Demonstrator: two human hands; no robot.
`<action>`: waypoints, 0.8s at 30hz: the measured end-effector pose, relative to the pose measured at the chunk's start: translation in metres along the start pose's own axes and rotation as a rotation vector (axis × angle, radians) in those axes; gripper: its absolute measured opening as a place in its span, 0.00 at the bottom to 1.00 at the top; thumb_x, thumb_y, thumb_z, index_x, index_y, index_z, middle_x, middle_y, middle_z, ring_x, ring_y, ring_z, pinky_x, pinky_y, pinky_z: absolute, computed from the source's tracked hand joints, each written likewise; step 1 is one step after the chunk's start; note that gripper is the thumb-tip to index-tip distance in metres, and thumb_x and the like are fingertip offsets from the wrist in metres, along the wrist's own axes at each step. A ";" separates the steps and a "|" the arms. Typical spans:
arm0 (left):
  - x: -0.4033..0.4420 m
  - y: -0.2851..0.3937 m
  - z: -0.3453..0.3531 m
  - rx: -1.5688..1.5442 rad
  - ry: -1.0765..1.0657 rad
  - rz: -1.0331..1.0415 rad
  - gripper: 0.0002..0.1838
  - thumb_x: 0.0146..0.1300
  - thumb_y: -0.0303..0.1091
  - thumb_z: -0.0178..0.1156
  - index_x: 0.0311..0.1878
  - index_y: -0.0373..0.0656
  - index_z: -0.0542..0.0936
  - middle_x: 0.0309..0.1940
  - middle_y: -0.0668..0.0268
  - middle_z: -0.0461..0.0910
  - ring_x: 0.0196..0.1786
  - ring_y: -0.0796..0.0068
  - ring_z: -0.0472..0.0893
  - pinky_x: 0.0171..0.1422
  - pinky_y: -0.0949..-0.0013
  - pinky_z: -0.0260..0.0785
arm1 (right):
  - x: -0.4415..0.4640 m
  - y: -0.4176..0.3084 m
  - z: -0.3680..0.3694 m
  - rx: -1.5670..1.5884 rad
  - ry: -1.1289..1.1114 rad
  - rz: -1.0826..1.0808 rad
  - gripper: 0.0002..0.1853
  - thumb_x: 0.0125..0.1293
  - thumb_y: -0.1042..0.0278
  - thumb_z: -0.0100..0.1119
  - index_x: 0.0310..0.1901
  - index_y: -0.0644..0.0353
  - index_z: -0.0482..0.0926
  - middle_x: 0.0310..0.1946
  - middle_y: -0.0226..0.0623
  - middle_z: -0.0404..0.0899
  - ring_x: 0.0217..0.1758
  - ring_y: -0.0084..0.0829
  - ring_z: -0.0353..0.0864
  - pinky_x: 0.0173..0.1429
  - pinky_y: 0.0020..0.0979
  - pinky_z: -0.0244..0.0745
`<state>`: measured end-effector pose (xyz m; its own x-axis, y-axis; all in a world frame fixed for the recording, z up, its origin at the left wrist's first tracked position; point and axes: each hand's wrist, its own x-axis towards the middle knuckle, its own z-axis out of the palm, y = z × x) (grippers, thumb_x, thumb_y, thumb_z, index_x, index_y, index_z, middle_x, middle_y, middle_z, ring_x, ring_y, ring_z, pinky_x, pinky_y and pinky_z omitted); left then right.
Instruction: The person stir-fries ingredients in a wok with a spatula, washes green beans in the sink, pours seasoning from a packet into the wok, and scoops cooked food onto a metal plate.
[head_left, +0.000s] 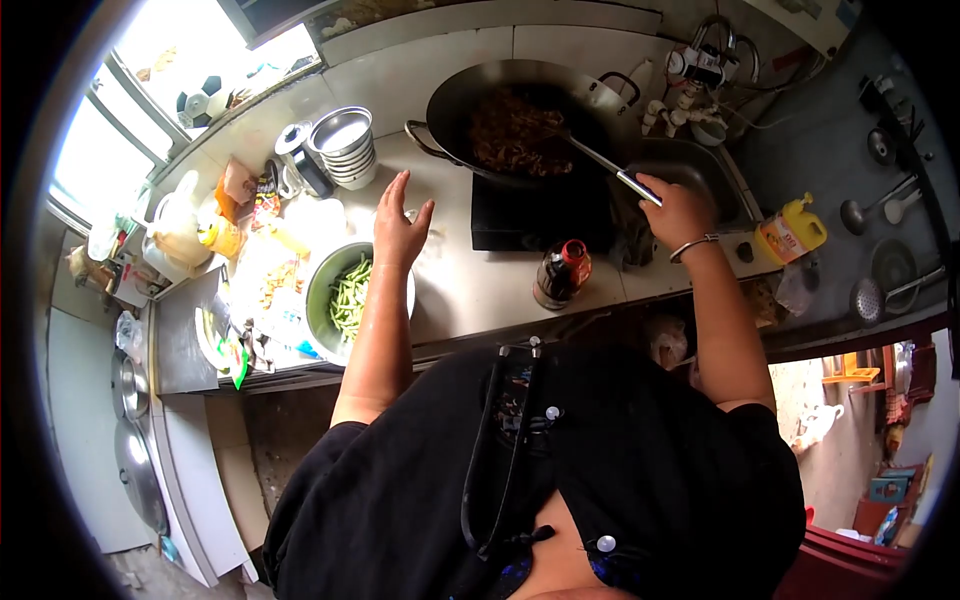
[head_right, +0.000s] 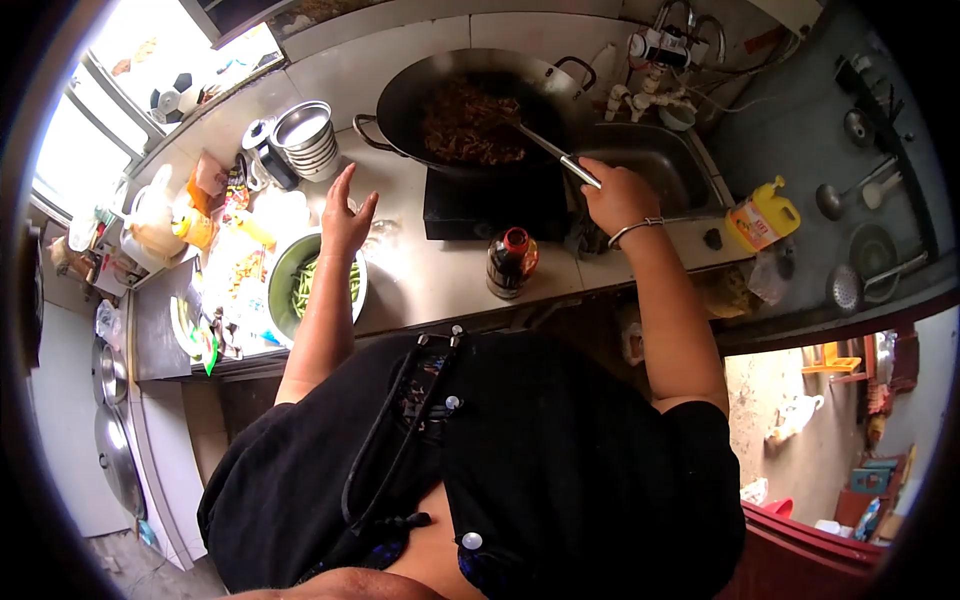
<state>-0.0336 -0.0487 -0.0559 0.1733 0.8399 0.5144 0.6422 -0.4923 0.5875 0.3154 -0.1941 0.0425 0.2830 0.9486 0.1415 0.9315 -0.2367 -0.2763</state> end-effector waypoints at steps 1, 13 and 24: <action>-0.003 -0.001 -0.001 -0.016 -0.018 -0.019 0.31 0.52 0.37 0.62 0.61 0.49 0.65 0.58 0.58 0.68 0.59 0.58 0.68 0.61 0.62 0.62 | -0.002 -0.001 -0.001 0.005 -0.019 0.009 0.21 0.57 0.62 0.56 0.54 0.45 0.73 0.39 0.46 0.76 0.43 0.45 0.76 0.46 0.40 0.72; -0.076 0.022 0.006 -0.148 -0.481 -0.117 0.16 0.55 0.35 0.61 0.46 0.43 0.78 0.31 0.60 0.81 0.34 0.68 0.81 0.41 0.69 0.72 | -0.062 0.093 0.056 0.500 0.117 0.073 0.23 0.56 0.61 0.60 0.54 0.55 0.71 0.32 0.36 0.79 0.33 0.31 0.79 0.40 0.31 0.72; -0.172 0.027 0.027 0.169 -0.971 -0.316 0.17 0.55 0.42 0.58 0.45 0.45 0.79 0.38 0.56 0.80 0.43 0.59 0.79 0.49 0.64 0.70 | -0.258 0.283 0.293 0.295 -0.840 0.314 0.21 0.58 0.55 0.55 0.51 0.56 0.76 0.50 0.40 0.76 0.52 0.39 0.74 0.57 0.33 0.67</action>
<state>-0.0258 -0.2006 -0.1454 0.4580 0.7848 -0.4175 0.8465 -0.2417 0.4744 0.4393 -0.4445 -0.3511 0.1471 0.7183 -0.6800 0.7124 -0.5539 -0.4310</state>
